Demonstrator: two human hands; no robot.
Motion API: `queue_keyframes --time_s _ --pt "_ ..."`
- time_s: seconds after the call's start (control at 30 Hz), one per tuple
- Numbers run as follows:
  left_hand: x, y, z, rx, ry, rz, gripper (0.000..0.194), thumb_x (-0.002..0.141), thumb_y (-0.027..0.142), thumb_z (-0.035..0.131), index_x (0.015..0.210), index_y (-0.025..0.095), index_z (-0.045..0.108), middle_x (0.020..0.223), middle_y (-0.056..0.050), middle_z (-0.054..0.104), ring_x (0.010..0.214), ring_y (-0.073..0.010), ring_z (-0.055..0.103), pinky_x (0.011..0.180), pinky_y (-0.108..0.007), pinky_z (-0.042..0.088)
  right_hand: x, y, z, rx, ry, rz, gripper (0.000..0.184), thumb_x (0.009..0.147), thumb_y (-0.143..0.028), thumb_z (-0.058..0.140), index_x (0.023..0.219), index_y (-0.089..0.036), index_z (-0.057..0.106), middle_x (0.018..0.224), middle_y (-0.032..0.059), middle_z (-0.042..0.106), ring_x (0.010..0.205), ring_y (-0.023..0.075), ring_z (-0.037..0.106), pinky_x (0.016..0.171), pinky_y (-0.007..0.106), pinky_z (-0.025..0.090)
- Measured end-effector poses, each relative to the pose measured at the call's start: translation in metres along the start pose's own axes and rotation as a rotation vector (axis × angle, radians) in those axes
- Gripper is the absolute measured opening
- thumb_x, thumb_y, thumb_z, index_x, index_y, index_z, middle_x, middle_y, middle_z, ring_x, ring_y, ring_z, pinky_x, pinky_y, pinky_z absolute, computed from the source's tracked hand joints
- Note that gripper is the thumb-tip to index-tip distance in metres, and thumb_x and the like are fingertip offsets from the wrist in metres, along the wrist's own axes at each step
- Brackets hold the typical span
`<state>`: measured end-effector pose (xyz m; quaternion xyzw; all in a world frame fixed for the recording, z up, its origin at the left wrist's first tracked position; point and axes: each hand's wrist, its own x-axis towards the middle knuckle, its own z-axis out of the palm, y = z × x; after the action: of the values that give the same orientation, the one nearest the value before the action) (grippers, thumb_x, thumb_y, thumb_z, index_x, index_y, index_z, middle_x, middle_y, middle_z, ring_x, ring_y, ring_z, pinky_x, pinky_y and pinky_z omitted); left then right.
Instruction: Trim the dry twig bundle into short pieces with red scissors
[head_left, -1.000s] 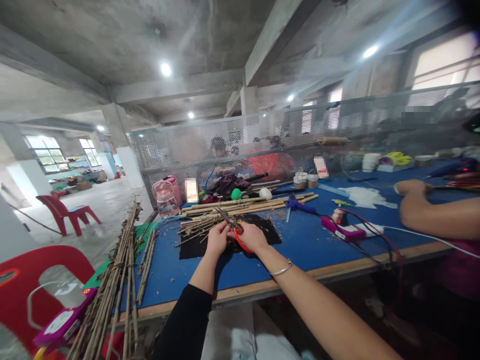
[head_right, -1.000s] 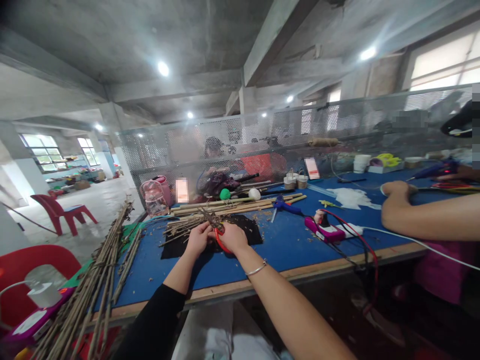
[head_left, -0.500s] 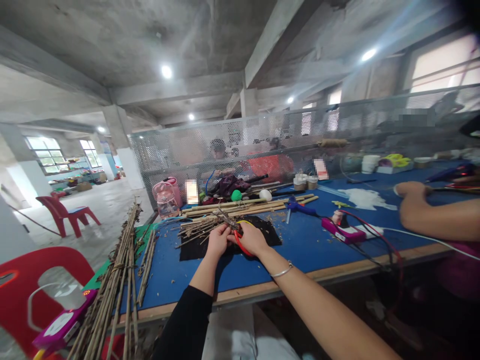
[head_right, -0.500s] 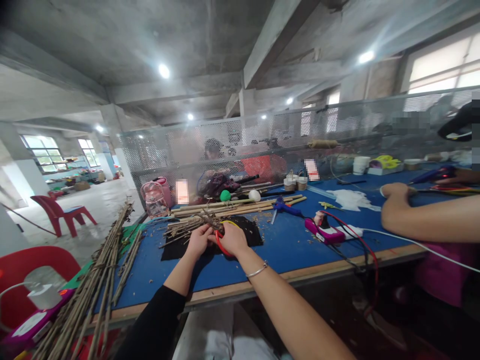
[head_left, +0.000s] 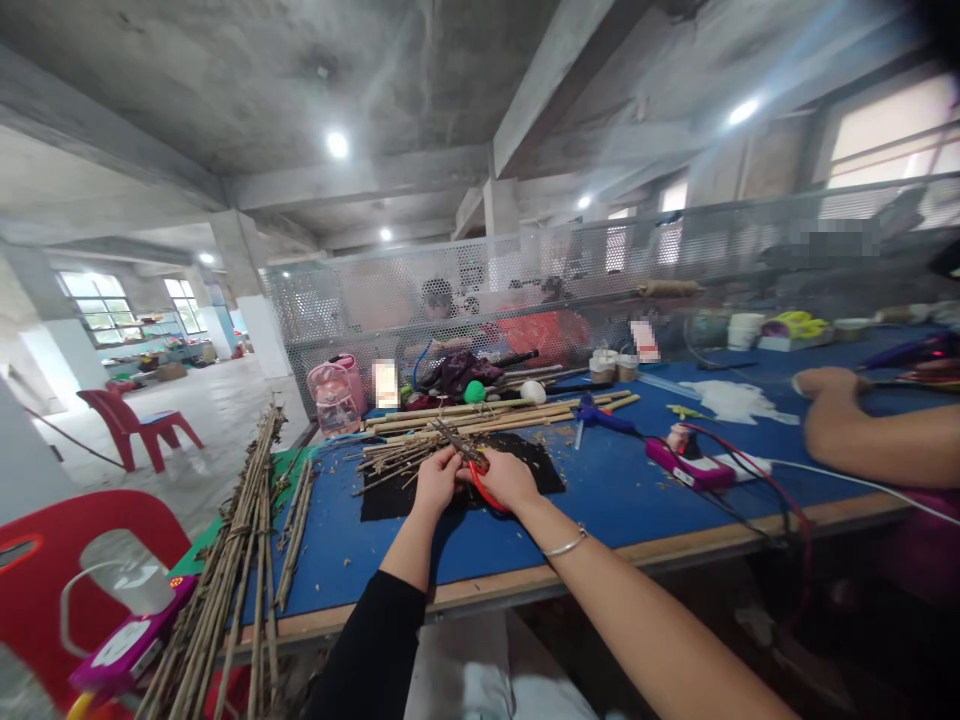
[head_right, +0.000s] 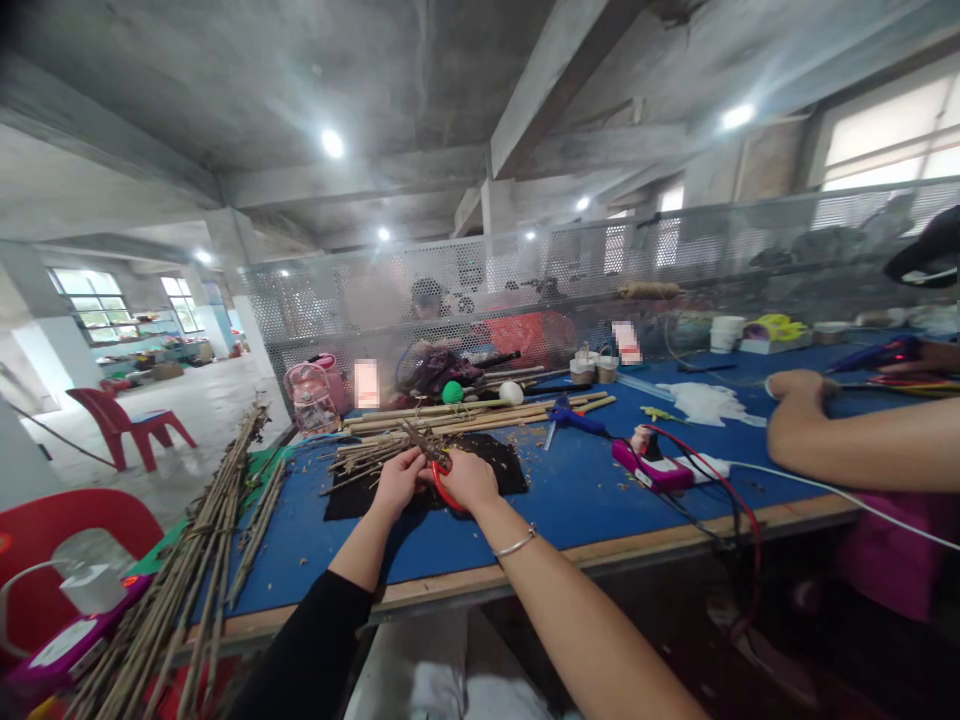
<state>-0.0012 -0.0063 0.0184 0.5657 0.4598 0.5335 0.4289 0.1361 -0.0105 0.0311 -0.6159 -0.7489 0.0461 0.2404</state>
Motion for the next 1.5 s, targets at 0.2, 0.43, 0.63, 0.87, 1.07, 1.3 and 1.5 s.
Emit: queue_keyframes --time_s 0.2,0.43,0.63,0.87,1.07,1.3,1.5 --pt "0.003 -0.005 -0.001 0.003 0.042 -0.006 0.033 0.071 0.034 0.056 0.096 0.014 0.064 0.059 0.000 0.057 0.039 -0.0047 0.038 0.037 -0.017 0.034 -0.001 -0.001 0.002 -0.016 0.035 -0.019 0.050 0.069 -0.065 0.047 0.090 -0.021 0.054 0.088 0.0061 0.064 0.082 0.0213 0.060 0.066 0.028 0.039" --pt "0.003 -0.007 -0.003 0.045 0.063 0.020 0.033 0.069 0.036 0.058 0.091 0.013 0.067 0.054 0.001 0.056 0.037 -0.0049 0.037 0.037 -0.018 0.033 0.001 -0.001 0.004 -0.027 0.057 -0.059 0.052 0.068 -0.064 0.049 0.090 -0.018 0.054 0.091 0.0091 0.061 0.086 0.0214 0.057 0.070 0.028 0.038" --pt "0.007 -0.014 -0.006 0.082 0.100 0.058 0.033 0.069 0.034 0.059 0.093 0.013 0.068 0.058 -0.001 0.061 0.039 -0.0058 0.039 0.037 -0.018 0.031 -0.001 -0.003 0.002 -0.027 0.008 -0.005 0.052 0.069 -0.066 0.046 0.092 -0.020 0.055 0.088 0.0074 0.064 0.084 0.0220 0.060 0.067 0.028 0.040" --pt "0.007 -0.011 -0.006 0.075 0.096 0.089 0.033 0.070 0.034 0.058 0.094 0.014 0.067 0.075 -0.005 0.067 0.050 -0.0104 0.051 0.044 -0.019 0.037 0.000 -0.002 -0.001 -0.003 -0.039 0.015 0.053 0.069 -0.068 0.044 0.091 -0.022 0.060 0.089 0.0087 0.066 0.084 0.0232 0.061 0.068 0.029 0.040" --pt "0.007 -0.012 -0.004 0.009 0.068 0.052 0.033 0.073 0.035 0.053 0.094 0.014 0.065 0.065 -0.002 0.062 0.043 -0.0077 0.044 0.039 -0.018 0.032 -0.002 -0.004 0.000 -0.011 -0.011 0.017 0.052 0.069 -0.065 0.047 0.095 -0.021 0.057 0.092 0.0080 0.065 0.086 0.0216 0.060 0.071 0.028 0.040" --pt "0.004 -0.005 0.000 -0.071 0.039 0.016 0.027 0.072 0.036 0.054 0.084 0.014 0.064 0.060 0.000 0.058 0.040 -0.0051 0.040 0.037 -0.016 0.030 -0.001 -0.002 0.003 -0.006 0.042 -0.030 0.050 0.070 -0.064 0.047 0.091 -0.019 0.055 0.090 0.0072 0.063 0.087 0.0211 0.059 0.069 0.028 0.040" --pt "0.001 -0.001 0.002 -0.121 0.057 -0.079 0.031 0.067 0.038 0.062 0.086 0.014 0.065 0.064 -0.002 0.062 0.047 -0.0072 0.049 0.044 -0.018 0.040 -0.002 -0.002 0.003 0.011 0.041 0.002 0.046 0.072 -0.061 0.047 0.095 -0.021 0.054 0.089 0.0060 0.064 0.086 0.0205 0.059 0.070 0.028 0.039"
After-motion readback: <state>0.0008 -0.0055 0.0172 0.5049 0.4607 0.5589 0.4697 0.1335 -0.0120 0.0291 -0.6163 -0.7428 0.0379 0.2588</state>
